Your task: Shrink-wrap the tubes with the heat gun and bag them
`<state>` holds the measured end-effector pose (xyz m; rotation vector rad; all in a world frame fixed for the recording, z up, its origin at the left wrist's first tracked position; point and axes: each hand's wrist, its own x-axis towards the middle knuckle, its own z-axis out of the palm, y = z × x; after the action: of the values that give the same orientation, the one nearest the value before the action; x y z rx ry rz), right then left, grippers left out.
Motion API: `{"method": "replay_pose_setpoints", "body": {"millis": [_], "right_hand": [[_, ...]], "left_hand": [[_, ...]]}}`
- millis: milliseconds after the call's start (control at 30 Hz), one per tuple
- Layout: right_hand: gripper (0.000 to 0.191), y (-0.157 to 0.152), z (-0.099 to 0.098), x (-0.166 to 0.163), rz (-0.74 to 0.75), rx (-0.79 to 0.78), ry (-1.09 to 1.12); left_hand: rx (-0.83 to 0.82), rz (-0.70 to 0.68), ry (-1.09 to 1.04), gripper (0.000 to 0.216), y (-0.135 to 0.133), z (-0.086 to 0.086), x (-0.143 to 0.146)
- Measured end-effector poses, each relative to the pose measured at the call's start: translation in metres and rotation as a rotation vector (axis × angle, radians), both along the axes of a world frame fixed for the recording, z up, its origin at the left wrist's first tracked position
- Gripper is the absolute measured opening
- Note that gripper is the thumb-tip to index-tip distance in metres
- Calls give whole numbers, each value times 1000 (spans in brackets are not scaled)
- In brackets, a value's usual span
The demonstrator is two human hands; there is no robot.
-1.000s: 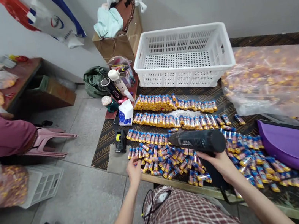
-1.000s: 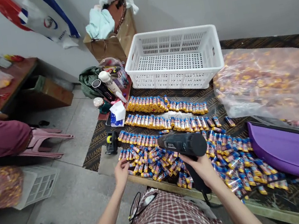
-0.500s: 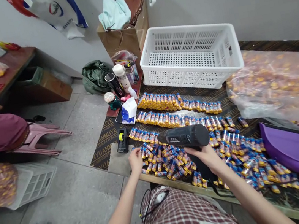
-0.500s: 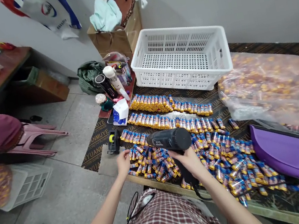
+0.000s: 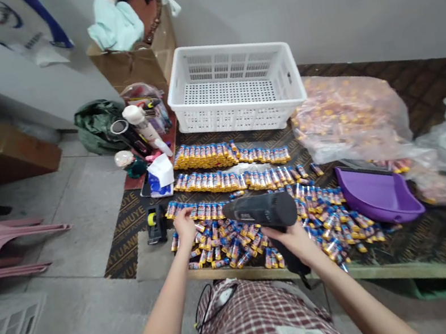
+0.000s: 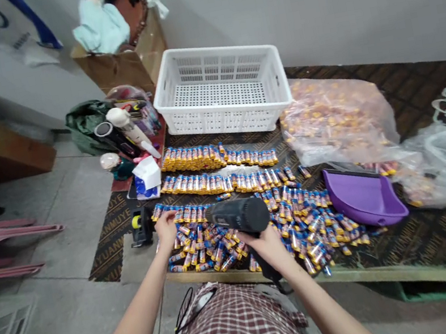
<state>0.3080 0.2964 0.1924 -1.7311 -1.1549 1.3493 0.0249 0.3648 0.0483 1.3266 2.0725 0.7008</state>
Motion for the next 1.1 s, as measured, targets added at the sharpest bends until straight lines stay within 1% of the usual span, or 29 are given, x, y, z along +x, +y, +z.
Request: {"method": "replay_pose_setpoints", "body": {"millis": [67,133,167,233,267,333,433,467,500,600,700,767,833,900,1000,1033,1100], "right_hand": [[39,-3,1,0,35,45,-9],[39,-14,3,17,13,45,-44],[39,-22,5,31,-17,10,-63],[40,-40,9,63,-92,-105,-93],[41,-49,12,79,-139,-151,-103],[44,-63,17,107,-276,-169,-118],[48,-72,23,130,-558,-130,-109],[49,-73,25,133,-622,-137,-94],[48,-73,27,135,-656,-153,-76],[41,-73,31,137,-636,-189,-41],[36,-76,33,138,-616,-186,-46],[38,-80,32,137,-589,-197,-38],[41,-83,28,134,-554,-223,-9],[44,-82,23,130,-573,-214,4],[44,-76,19,126,-648,-152,-13],[43,-74,20,126,-651,-142,-17],[41,-68,24,127,-590,-158,-22]], "left_hand": [[-49,-82,29,33,3,-4,11],[-112,-184,84,30,8,-8,30],[-150,-220,133,36,9,-9,41],[-230,-236,273,60,12,-10,64],[-268,-224,347,70,13,-11,73],[-318,-196,460,79,15,-13,87],[-341,-180,513,75,15,-17,97],[-344,-181,503,73,15,-18,99],[-351,-192,483,70,15,-18,100],[-376,-247,424,60,15,-15,105],[-360,-257,408,53,13,-5,114],[-310,-271,386,51,9,2,126],[-282,-322,339,52,2,7,142],[-320,-382,269,54,-6,8,161],[-404,-443,154,57,-19,3,185],[-414,-460,115,59,-23,2,190],[-398,-506,41,63,-31,1,195]]}}
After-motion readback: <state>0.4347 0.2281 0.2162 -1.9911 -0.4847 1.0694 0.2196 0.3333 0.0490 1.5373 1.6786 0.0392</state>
